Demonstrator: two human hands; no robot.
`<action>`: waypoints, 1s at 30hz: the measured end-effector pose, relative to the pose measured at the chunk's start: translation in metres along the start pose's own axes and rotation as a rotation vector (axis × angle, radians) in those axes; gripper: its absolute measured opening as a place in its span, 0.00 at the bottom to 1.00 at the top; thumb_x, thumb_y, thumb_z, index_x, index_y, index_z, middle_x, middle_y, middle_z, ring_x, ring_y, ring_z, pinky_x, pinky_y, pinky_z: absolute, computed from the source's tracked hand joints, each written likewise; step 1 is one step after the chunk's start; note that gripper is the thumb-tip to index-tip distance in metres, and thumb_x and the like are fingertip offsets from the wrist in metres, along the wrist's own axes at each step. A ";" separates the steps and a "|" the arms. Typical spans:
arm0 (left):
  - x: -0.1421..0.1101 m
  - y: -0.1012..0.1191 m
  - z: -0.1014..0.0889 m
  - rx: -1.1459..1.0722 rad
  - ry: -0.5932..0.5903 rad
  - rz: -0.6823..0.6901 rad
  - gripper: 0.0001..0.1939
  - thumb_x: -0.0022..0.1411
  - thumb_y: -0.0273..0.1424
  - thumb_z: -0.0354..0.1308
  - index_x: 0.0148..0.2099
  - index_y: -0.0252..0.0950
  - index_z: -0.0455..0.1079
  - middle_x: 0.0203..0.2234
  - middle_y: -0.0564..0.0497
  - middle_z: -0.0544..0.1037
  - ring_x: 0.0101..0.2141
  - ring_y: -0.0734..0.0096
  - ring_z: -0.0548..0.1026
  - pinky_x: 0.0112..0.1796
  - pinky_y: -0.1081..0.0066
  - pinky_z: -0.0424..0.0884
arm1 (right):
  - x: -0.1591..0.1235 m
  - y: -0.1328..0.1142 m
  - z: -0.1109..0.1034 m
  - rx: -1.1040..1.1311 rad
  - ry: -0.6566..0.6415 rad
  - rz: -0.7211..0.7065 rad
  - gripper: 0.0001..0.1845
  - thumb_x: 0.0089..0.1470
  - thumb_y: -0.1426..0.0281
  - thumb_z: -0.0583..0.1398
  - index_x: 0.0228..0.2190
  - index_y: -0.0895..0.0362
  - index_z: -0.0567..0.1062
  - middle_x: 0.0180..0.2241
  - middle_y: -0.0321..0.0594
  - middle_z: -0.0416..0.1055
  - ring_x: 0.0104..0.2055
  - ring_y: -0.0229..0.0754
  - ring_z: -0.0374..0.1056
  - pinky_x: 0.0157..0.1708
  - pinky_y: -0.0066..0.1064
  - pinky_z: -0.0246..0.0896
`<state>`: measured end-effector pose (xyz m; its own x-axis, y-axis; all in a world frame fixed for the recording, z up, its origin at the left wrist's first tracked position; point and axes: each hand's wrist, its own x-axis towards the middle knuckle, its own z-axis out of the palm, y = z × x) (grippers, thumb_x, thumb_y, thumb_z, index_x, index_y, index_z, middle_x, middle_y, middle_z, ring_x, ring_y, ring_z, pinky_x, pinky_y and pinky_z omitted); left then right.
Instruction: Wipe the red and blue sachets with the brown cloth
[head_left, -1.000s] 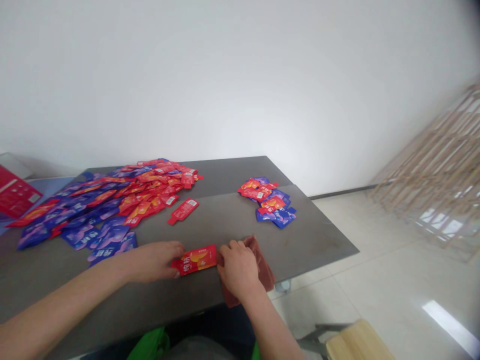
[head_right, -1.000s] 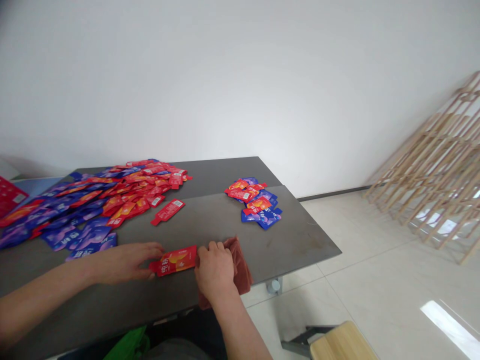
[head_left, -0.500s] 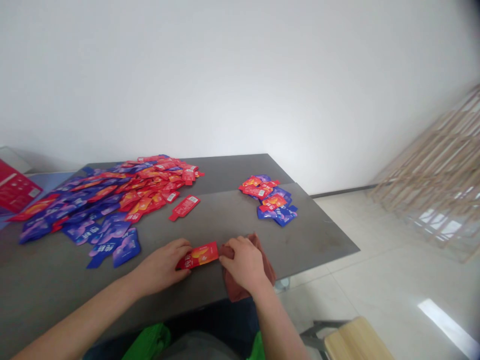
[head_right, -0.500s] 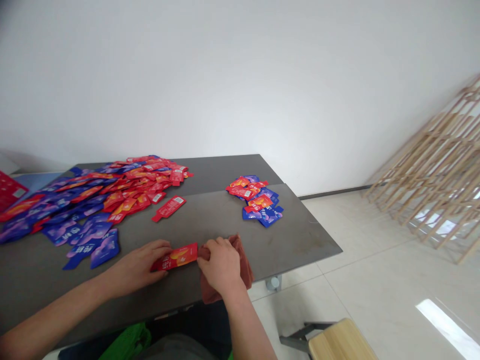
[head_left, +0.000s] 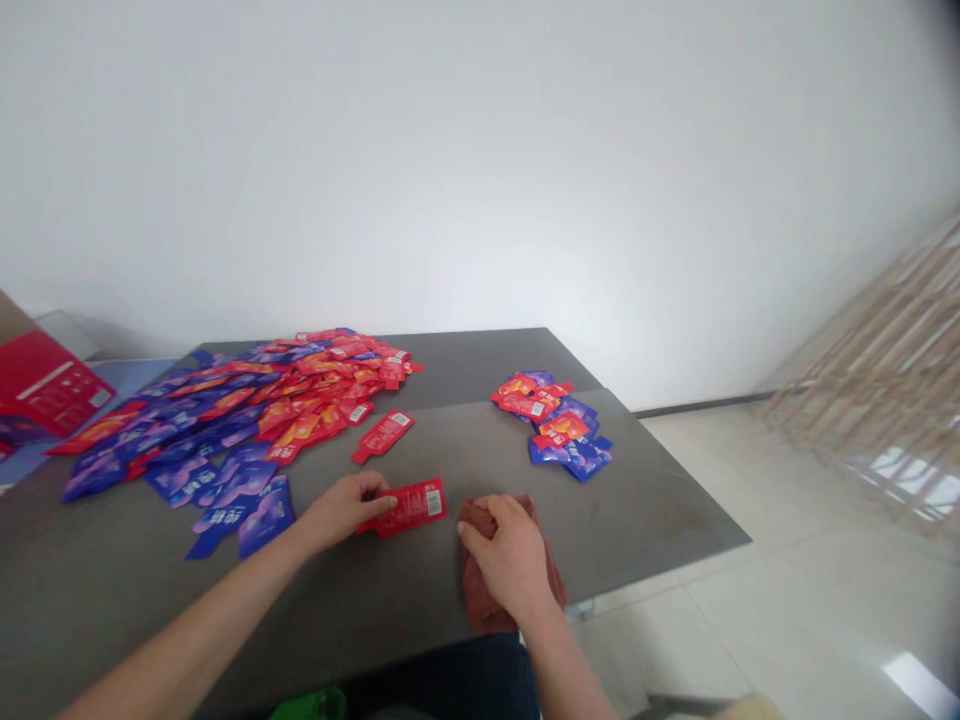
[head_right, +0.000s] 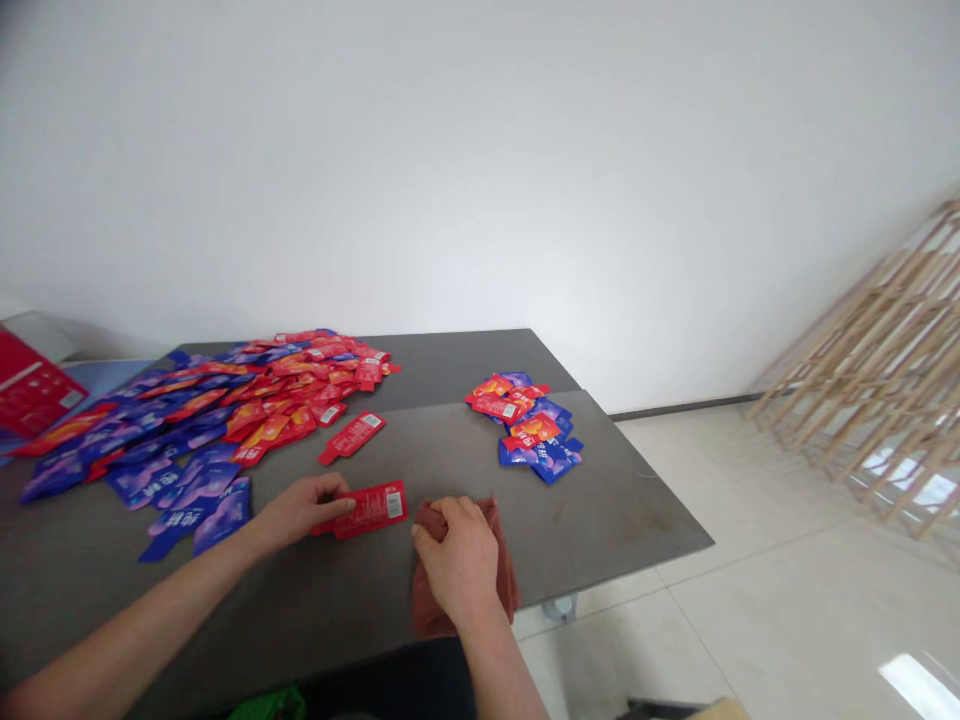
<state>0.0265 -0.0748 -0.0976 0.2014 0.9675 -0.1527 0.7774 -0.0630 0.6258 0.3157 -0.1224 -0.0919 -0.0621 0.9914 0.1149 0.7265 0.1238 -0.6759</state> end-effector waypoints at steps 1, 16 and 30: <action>-0.005 -0.002 0.007 -0.020 0.055 0.017 0.18 0.64 0.48 0.56 0.32 0.39 0.70 0.26 0.54 0.75 0.29 0.65 0.73 0.31 0.69 0.66 | 0.003 -0.005 0.004 -0.023 0.029 -0.008 0.05 0.60 0.66 0.65 0.39 0.49 0.79 0.42 0.36 0.77 0.47 0.43 0.71 0.48 0.32 0.61; -0.024 0.003 0.031 -0.029 0.166 0.221 0.08 0.67 0.32 0.54 0.36 0.40 0.73 0.37 0.49 0.76 0.40 0.62 0.76 0.44 0.64 0.70 | 0.062 -0.044 0.044 -0.499 -0.162 -0.399 0.06 0.62 0.69 0.60 0.41 0.52 0.75 0.43 0.43 0.73 0.48 0.49 0.65 0.45 0.37 0.61; -0.024 0.003 0.034 0.040 0.111 0.269 0.09 0.69 0.32 0.55 0.35 0.39 0.71 0.36 0.50 0.77 0.41 0.62 0.74 0.44 0.65 0.69 | 0.055 -0.037 0.027 -0.590 -0.161 -0.243 0.07 0.62 0.71 0.59 0.39 0.52 0.77 0.41 0.44 0.74 0.46 0.50 0.67 0.43 0.38 0.62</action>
<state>0.0440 -0.1063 -0.1177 0.3385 0.9356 0.1008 0.7283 -0.3283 0.6016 0.2668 -0.0715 -0.0806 -0.3398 0.9377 0.0728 0.9294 0.3467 -0.1268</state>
